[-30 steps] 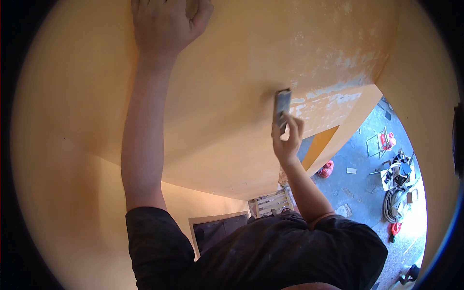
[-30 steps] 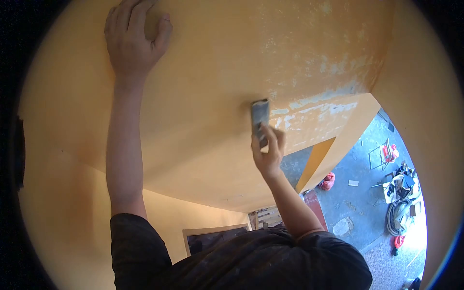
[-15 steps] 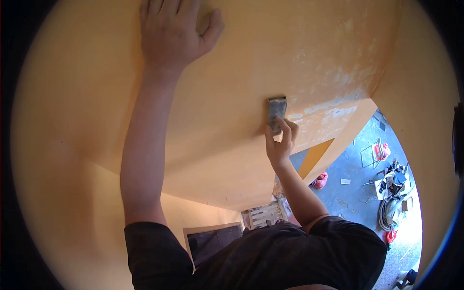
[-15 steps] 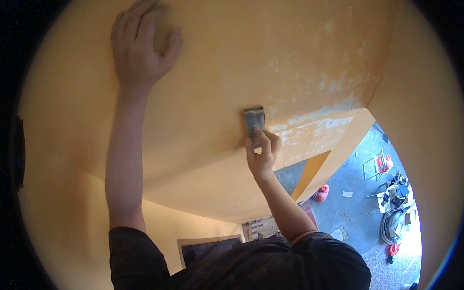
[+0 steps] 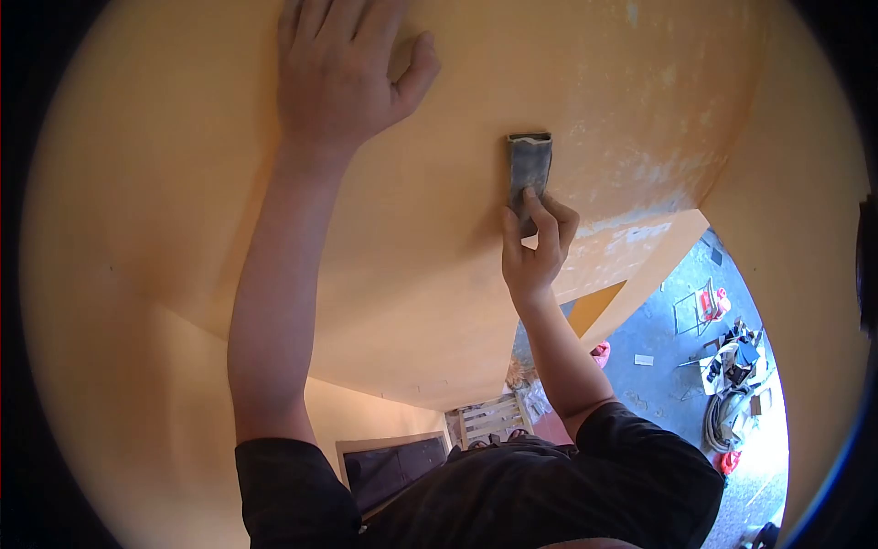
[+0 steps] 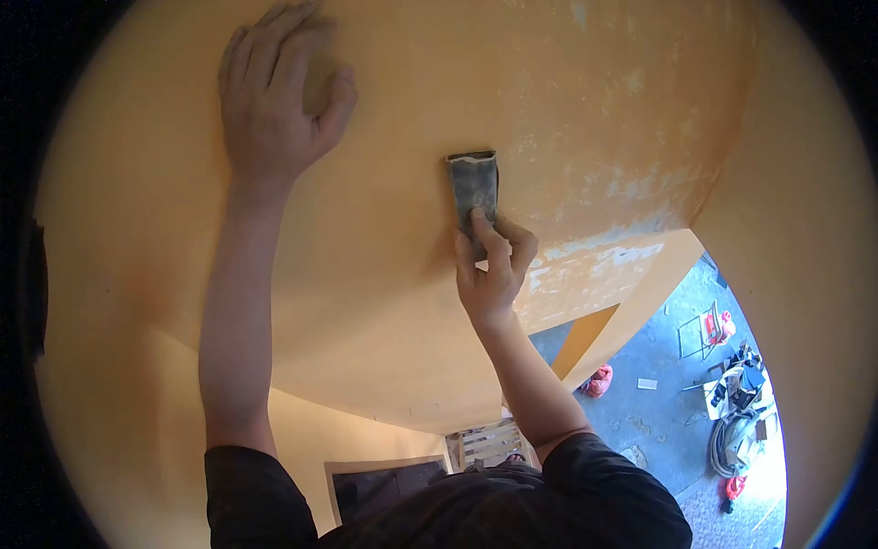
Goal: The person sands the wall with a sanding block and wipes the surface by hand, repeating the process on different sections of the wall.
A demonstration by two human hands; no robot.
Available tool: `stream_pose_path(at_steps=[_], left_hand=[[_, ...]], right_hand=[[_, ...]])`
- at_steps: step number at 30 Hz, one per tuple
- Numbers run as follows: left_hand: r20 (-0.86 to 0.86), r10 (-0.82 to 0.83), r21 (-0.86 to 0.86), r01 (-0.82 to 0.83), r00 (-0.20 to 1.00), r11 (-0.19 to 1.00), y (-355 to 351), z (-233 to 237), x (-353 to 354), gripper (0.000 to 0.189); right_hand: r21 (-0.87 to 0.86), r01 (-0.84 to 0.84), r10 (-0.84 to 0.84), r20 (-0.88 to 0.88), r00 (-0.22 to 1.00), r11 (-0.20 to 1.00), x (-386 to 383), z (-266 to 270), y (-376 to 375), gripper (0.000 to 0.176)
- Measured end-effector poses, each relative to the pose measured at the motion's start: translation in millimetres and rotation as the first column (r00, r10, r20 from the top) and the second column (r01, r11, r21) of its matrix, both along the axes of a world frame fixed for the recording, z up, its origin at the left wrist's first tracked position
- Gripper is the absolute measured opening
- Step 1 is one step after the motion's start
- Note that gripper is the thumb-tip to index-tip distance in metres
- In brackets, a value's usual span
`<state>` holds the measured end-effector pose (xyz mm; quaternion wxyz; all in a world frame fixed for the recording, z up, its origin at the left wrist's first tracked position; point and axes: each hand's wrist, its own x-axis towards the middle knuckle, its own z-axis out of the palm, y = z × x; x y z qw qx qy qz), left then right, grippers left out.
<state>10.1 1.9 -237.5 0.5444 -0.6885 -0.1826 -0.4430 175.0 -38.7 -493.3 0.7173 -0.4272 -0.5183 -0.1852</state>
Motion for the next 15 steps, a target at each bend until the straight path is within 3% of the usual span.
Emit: stream_pose_path(at_steps=[2,4,6,9,12,15], left_hand=[[-0.001,-0.032,-0.008,0.032,0.999,0.999,-1,1,1,0.032],[0.000,-0.040,-0.013,0.040,0.999,0.999,-3,0,1,0.032],[0.006,-0.055,-0.016,0.055,0.998,0.998,-1,4,1,0.031],[0.013,-0.047,-0.024,0.047,0.999,0.999,-1,0,3,0.031],[0.017,-0.041,0.004,0.041,0.999,0.999,-3,1,1,0.032],[0.028,-0.049,-0.008,0.049,0.998,0.999,-3,1,5,0.032]], right_hand=[[-0.021,0.069,-0.067,0.089,0.994,0.997,1,-13,-6,0.041],[-0.042,0.047,-0.043,0.083,0.996,0.998,-3,-65,-13,0.040],[-0.062,0.036,-0.031,0.081,0.996,0.997,-3,-67,-8,0.041],[0.011,-0.042,0.043,-0.059,0.997,0.999,-8,1,0,0.041],[0.047,0.063,-0.067,0.077,0.995,0.997,1,9,3,0.042],[-0.019,0.039,-0.037,0.109,0.993,0.999,2,-63,-2,0.043]])
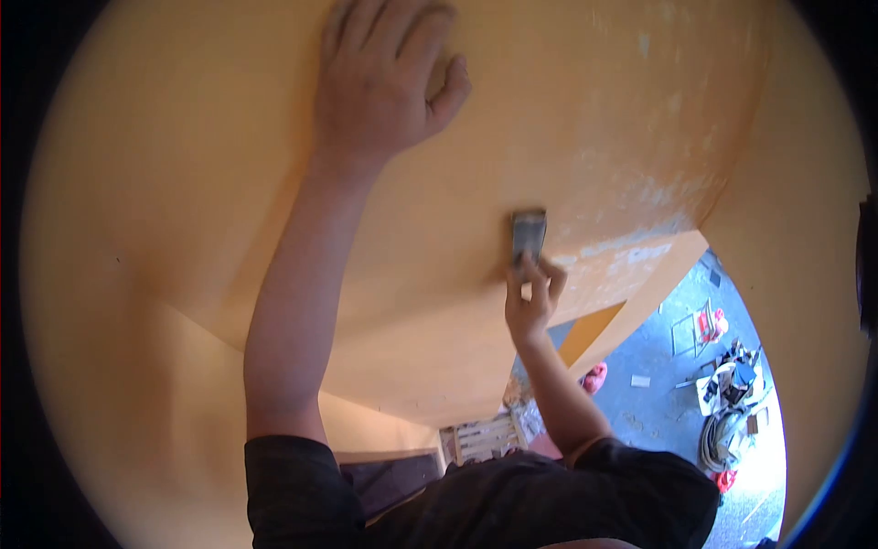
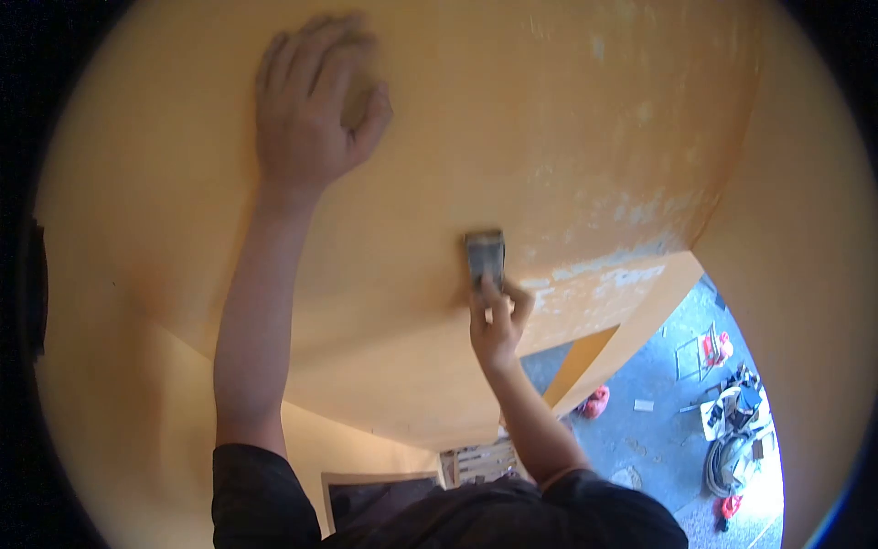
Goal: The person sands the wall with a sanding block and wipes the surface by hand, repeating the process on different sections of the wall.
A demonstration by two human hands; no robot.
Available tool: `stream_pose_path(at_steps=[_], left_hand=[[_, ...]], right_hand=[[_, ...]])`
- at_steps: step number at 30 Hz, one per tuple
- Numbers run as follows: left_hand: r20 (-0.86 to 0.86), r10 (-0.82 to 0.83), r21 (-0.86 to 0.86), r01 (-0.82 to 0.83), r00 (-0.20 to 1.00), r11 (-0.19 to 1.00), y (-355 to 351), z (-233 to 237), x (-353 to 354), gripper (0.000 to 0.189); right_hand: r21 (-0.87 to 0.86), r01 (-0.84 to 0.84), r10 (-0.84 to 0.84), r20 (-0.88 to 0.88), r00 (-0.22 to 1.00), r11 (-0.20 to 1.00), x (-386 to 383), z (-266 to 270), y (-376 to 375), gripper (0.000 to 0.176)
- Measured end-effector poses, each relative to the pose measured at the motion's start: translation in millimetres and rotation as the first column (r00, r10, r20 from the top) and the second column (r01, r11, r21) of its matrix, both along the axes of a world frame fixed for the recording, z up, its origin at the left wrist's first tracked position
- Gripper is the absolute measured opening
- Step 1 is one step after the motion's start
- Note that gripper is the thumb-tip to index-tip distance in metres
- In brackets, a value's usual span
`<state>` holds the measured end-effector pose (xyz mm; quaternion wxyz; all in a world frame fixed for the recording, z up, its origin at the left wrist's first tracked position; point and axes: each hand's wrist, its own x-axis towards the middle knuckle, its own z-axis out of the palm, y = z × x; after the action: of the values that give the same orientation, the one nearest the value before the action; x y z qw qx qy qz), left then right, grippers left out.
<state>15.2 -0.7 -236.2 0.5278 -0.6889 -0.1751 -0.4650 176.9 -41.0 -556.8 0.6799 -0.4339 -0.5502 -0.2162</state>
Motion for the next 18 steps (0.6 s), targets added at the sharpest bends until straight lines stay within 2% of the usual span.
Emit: stream_pose_path(at_steps=[3,6,7,10,13,17,18], left_hand=[[0.018,-0.022,0.014,0.021,1.000,1.000,6,-3,2,0.031],[0.028,-0.020,0.007,0.020,0.999,1.000,4,-2,3,0.031],[0.007,-0.024,0.001,0.024,1.000,1.000,0,-1,2,0.031],[-0.014,-0.032,-0.018,0.032,0.999,0.999,-3,-1,0,0.031],[-0.001,-0.054,-0.013,0.054,0.999,0.998,2,0,-1,0.031],[-0.010,-0.052,0.005,0.052,0.999,0.999,1,2,-1,0.031],[-0.014,-0.055,-0.008,0.055,0.998,0.998,4,3,0,0.031]], right_hand=[[0.041,-0.011,0.013,-0.054,0.998,0.999,-6,39,0,0.043],[0.035,-0.046,0.050,-0.123,0.991,0.998,-2,104,0,0.039],[0.055,-0.070,0.077,-0.144,0.987,0.996,-2,107,2,0.039],[0.023,-0.009,0.011,-0.055,0.998,1.000,2,47,3,0.044],[0.019,-0.015,0.016,-0.068,0.998,1.000,-3,18,0,0.042],[-0.062,-0.065,0.056,-0.132,0.990,0.996,4,92,3,0.041],[0.014,-0.039,0.040,-0.103,0.994,0.999,6,103,8,0.041]])
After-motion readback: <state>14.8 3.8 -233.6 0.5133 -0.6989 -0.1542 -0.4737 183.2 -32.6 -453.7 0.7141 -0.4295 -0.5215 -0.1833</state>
